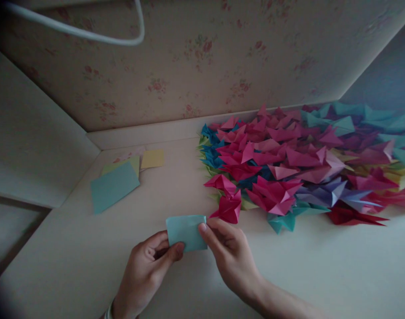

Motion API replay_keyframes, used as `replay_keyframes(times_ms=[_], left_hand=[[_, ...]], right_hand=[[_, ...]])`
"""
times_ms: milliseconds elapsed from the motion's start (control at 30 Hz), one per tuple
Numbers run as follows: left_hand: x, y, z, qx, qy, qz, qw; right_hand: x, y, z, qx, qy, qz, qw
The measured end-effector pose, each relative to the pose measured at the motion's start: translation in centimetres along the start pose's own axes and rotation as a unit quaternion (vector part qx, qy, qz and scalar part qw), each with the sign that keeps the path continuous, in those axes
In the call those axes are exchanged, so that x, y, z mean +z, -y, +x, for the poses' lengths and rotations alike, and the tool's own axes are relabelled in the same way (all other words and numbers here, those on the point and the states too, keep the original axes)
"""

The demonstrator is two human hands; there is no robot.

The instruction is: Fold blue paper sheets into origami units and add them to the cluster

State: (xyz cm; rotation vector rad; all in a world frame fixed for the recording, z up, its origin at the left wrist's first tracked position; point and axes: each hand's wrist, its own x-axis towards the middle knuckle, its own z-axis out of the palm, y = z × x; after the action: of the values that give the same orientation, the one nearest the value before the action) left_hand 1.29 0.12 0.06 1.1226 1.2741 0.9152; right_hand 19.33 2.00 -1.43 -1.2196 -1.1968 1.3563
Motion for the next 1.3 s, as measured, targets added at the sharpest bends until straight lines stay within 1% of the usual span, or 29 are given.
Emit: replay_keyframes(times_ms=[100,200,367,433,533,667,800,867,933,1000,1133,1233,1300], left_hand=[[-0.1,-0.1,0.1,0.001,0.003,0.003,1.0],[-0.1,-0.1,0.3,-0.013,0.023,-0.015,1.0],[0.2,0.4,0.3,-0.093,0.042,-0.051,0.993],[0.2,0.5,0.3,-0.109,0.043,-0.051,0.992],[0.2,0.5,0.3,-0.106,0.039,-0.044,0.993],[0.2,0.4,0.2,-0.087,0.031,-0.023,0.995],[0.3,0.3,0.0,-0.049,0.016,0.032,0.998],[0.3,0.3,0.0,-0.045,0.021,0.04,0.998],[0.4,0.2,0.0,-0.063,0.04,0.012,0.997],[0.5,0.3,0.1,-0.089,0.052,-0.037,0.994],[0.9,0.6,0.4,-0.144,0.054,-0.115,0.981],[1.2,0.8,0.5,-0.186,0.088,-0.152,0.967],[1.3,0.8,0.5,-0.2,0.107,-0.167,0.96]], right_hand=[[-0.1,-0.3,0.1,-0.01,0.013,-0.006,1.0],[-0.2,-0.4,0.1,-0.013,0.024,-0.008,1.0],[-0.3,-0.1,0.1,0.001,0.025,-0.011,1.0],[-0.3,0.0,0.1,0.006,0.03,-0.005,1.0],[-0.2,-0.1,0.1,0.017,0.028,0.024,0.999],[-0.3,-0.3,0.1,0.031,-0.002,0.059,0.998],[-0.5,-0.1,0.4,0.024,-0.017,0.038,0.999],[-0.5,0.0,0.7,0.008,-0.033,0.029,0.999],[-0.5,0.1,0.8,-0.005,-0.05,0.029,0.998],[-0.4,0.0,0.7,-0.012,-0.057,0.036,0.998],[-0.1,-0.2,0.3,-0.014,-0.063,0.057,0.996],[0.2,-0.2,0.0,0.0,-0.053,0.068,0.996],[0.4,-0.2,0.0,0.011,-0.047,0.072,0.996]])
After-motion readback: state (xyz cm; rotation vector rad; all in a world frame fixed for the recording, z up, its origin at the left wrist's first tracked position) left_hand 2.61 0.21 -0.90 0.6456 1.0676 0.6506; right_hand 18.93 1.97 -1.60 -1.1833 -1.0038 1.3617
